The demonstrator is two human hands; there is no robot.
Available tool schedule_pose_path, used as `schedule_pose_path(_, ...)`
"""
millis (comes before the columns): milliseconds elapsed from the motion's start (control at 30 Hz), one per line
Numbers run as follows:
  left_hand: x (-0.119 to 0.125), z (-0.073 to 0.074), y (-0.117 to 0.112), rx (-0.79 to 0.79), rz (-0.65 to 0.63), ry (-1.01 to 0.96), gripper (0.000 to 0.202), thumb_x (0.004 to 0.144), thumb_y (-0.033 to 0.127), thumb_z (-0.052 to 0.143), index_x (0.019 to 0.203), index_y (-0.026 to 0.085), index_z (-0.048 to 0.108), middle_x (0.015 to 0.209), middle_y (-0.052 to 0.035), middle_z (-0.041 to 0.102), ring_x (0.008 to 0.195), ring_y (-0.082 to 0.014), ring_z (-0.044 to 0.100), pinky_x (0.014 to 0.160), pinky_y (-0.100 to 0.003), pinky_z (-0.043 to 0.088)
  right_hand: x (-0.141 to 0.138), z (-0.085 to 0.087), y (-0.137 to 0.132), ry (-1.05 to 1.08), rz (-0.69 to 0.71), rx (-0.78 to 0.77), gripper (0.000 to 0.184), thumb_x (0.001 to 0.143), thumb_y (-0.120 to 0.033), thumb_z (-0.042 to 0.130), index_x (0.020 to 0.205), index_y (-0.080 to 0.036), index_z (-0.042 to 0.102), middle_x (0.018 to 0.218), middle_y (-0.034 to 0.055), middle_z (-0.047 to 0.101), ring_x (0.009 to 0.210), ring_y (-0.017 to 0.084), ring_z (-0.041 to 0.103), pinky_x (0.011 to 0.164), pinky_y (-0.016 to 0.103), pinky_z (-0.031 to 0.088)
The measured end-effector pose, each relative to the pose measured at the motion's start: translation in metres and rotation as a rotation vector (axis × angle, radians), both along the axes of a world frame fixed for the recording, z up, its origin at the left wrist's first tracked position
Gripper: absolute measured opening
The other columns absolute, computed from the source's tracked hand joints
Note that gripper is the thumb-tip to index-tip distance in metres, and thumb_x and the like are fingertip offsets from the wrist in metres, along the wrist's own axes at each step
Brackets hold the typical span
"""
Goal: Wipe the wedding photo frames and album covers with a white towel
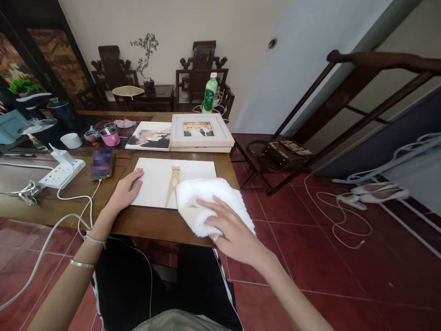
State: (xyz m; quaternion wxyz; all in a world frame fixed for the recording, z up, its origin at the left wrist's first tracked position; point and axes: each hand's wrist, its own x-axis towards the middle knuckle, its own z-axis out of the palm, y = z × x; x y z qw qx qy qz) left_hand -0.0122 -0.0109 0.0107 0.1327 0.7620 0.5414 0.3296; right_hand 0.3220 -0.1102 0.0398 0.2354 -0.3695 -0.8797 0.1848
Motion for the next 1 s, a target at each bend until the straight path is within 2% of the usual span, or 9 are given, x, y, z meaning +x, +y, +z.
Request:
schedule_pose_path(67,0.0,0.0,0.0,0.005,-0.002,0.003,0.04,0.087,0.027,0.044,0.119,0.01,0.061,0.135,-0.015,0.055,0.13,-0.0246,0.047,0.112,-0.041,0.033,0.001,0.006,-0.004,-0.026,0.021,-0.055,0.023,0.067,-0.006,0.046,0.07,-0.021,0.063,0.14,0.007,0.051,0.132,0.026,0.041,0.114,0.053,0.023)
schedule_pose_path(133,0.0,0.0,0.0,0.007,-0.003,0.008,0.039,0.087,0.027,0.044,0.119,0.011,0.061,0.135,-0.0147,0.055,0.13,-0.0244,0.047,0.113,-0.041,0.033,0.003,0.006,0.006,-0.034,-0.005,-0.112,0.02,0.071,-0.01,0.049,0.073,-0.022,0.065,0.139,0.0054,0.052,0.135,0.028,0.037,0.112,0.054,0.028)
schedule_pose_path(267,-0.001,0.001,0.0,0.006,0.001,0.01,0.04,0.087,0.027,0.044,0.12,0.009,0.061,0.135,-0.0159,0.054,0.13,-0.0246,0.047,0.112,-0.041,0.033,0.008,-0.006,0.051,-0.037,-0.162,-0.152,0.018,0.075,-0.017,0.053,0.082,-0.023,0.069,0.134,0.0045,0.057,0.136,0.033,0.033,0.106,0.055,0.034)
schedule_pose_path(433,-0.001,0.001,0.001,-0.001,0.005,0.003,0.041,0.087,0.028,0.045,0.12,0.008,0.061,0.135,-0.0165,0.054,0.13,-0.0249,0.047,0.113,-0.04,0.032,0.003,-0.014,0.117,0.002,-0.269,-0.115,0.021,0.077,-0.019,0.052,0.088,-0.021,0.071,0.112,0.0069,0.069,0.133,0.035,0.038,0.104,0.051,0.037)
schedule_pose_path(533,-0.002,0.001,0.001,-0.003,-0.002,-0.004,0.041,0.087,0.028,0.045,0.12,0.009,0.061,0.135,-0.0159,0.055,0.13,-0.0249,0.047,0.113,-0.041,0.032,-0.001,-0.013,0.141,0.059,-0.364,-0.098,0.022,0.078,-0.021,0.051,0.09,-0.02,0.071,0.113,0.0066,0.069,0.132,0.034,0.04,0.105,0.049,0.036)
schedule_pose_path(600,-0.002,0.001,0.001,-0.001,-0.003,-0.011,0.041,0.087,0.028,0.045,0.12,0.008,0.061,0.135,-0.0161,0.055,0.131,-0.0248,0.046,0.113,-0.04,0.032,-0.003,-0.014,0.146,0.068,-0.412,-0.093,0.024,0.079,-0.021,0.051,0.093,-0.02,0.07,0.115,0.0064,0.068,0.132,0.034,0.041,0.105,0.05,0.035)
schedule_pose_path(733,-0.001,0.001,0.001,-0.002,-0.001,-0.014,0.041,0.087,0.028,0.045,0.12,0.008,0.061,0.135,-0.0164,0.055,0.131,-0.0244,0.046,0.113,-0.04,0.032,-0.003,-0.018,0.122,0.013,-0.319,-0.02,0.025,0.075,-0.016,0.05,0.09,-0.021,0.069,0.121,0.0062,0.066,0.126,0.031,0.048,0.11,0.054,0.029)
schedule_pose_path(867,0.0,0.0,0.0,0.005,0.0,-0.007,0.04,0.088,0.027,0.045,0.12,0.009,0.061,0.135,-0.0159,0.054,0.13,-0.024,0.047,0.113,-0.041,0.032,-0.001,-0.018,0.059,0.021,-0.168,0.082,0.018,0.074,-0.014,0.049,0.078,-0.021,0.065,0.137,0.0081,0.054,0.128,0.028,0.046,0.113,0.053,0.025)
schedule_pose_path(1000,0.0,-0.001,0.0,0.003,0.0,-0.005,0.04,0.087,0.027,0.045,0.119,0.01,0.061,0.136,-0.0159,0.054,0.13,-0.0241,0.047,0.113,-0.042,0.032,0.002,-0.006,0.003,-0.017,-0.012,0.052,0.02,0.07,-0.008,0.047,0.071,-0.021,0.062,0.142,0.0093,0.048,0.131,0.027,0.043,0.114,0.054,0.024)
